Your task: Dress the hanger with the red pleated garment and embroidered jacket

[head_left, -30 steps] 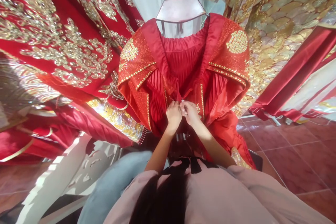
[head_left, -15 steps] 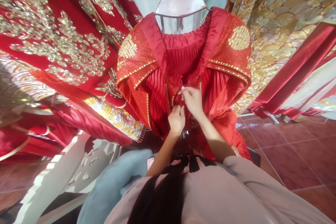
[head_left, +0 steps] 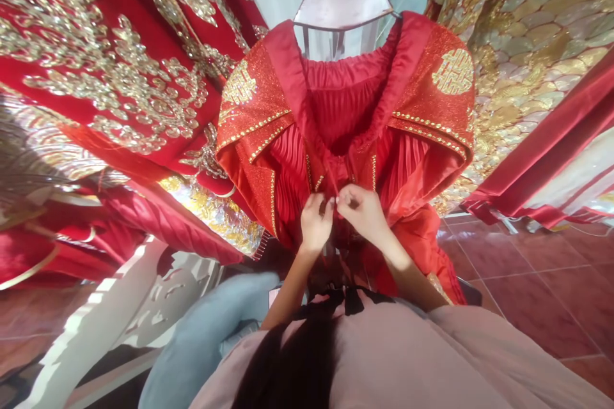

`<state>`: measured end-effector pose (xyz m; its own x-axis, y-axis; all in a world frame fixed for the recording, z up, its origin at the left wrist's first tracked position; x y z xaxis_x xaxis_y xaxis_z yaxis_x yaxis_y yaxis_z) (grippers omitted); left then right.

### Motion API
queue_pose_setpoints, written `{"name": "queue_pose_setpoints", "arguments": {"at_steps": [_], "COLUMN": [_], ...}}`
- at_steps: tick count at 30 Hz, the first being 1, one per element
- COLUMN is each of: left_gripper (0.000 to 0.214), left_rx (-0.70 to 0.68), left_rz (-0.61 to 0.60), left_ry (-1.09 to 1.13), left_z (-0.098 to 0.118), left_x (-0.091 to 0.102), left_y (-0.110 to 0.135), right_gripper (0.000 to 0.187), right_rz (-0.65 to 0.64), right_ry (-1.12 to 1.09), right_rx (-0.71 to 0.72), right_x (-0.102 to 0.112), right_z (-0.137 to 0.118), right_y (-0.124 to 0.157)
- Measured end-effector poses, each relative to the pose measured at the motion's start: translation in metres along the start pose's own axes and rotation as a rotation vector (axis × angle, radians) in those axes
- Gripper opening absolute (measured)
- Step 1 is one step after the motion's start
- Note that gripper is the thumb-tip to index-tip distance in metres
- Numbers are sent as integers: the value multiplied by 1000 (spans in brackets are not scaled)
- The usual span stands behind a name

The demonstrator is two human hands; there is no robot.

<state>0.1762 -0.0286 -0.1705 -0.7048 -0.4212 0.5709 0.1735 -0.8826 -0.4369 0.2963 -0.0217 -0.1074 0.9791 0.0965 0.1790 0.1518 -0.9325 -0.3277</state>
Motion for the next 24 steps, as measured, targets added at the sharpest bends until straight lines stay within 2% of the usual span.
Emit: {"name": "queue_pose_setpoints", "arguments": {"at_steps": [2, 3, 4, 7, 10, 12, 17, 21, 24], "left_gripper": [33, 41, 50, 78, 88, 82, 72, 59, 35], "left_rx": [52, 92, 130, 184, 201, 203, 155, 97, 173], "left_rz": [56, 32, -35, -336, -506, -505, -282, -366, -300], "left_ry": [237, 376, 518, 837, 926, 936, 813, 836, 809], "left_z": [-1, 0, 4, 24, 41, 46, 45, 47, 42], "left_x": [6, 8, 8, 5, -5, -14, -19, -11, 1], "left_y": [-2, -4, -8, -26, -44, -51, -53, -52, -51], "right_gripper": [16, 16, 17, 16, 16, 16, 18, 18, 13], "right_rz": [-63, -85, -97, -85, -54, -48, -64, -113, -113], "right_ry": [-38, -45, -40, 8, 52, 69, 47, 67, 248], "right_rx": [-26, -33, -32, -12, 23, 43, 47, 8, -76], "right_x": [-3, -6, -8, -12, -9, -6, -2, 2, 10], "right_z": [1, 1, 2, 4, 5, 3, -7, -10, -4], "right_y": [11, 14, 15, 14, 12, 14, 17, 16, 12]}}
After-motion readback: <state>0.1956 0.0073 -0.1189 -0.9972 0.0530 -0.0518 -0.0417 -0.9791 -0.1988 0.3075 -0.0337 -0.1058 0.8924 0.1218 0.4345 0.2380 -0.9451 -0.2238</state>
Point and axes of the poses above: each hand's wrist, its own y-axis away from the middle knuckle, its own x-axis out of the back of the hand, z = x × y, the point moved 3 cm from there along -y, towards the middle knuckle, and after that the axes turned 9 degrees about -y, right-handed, at the moved point
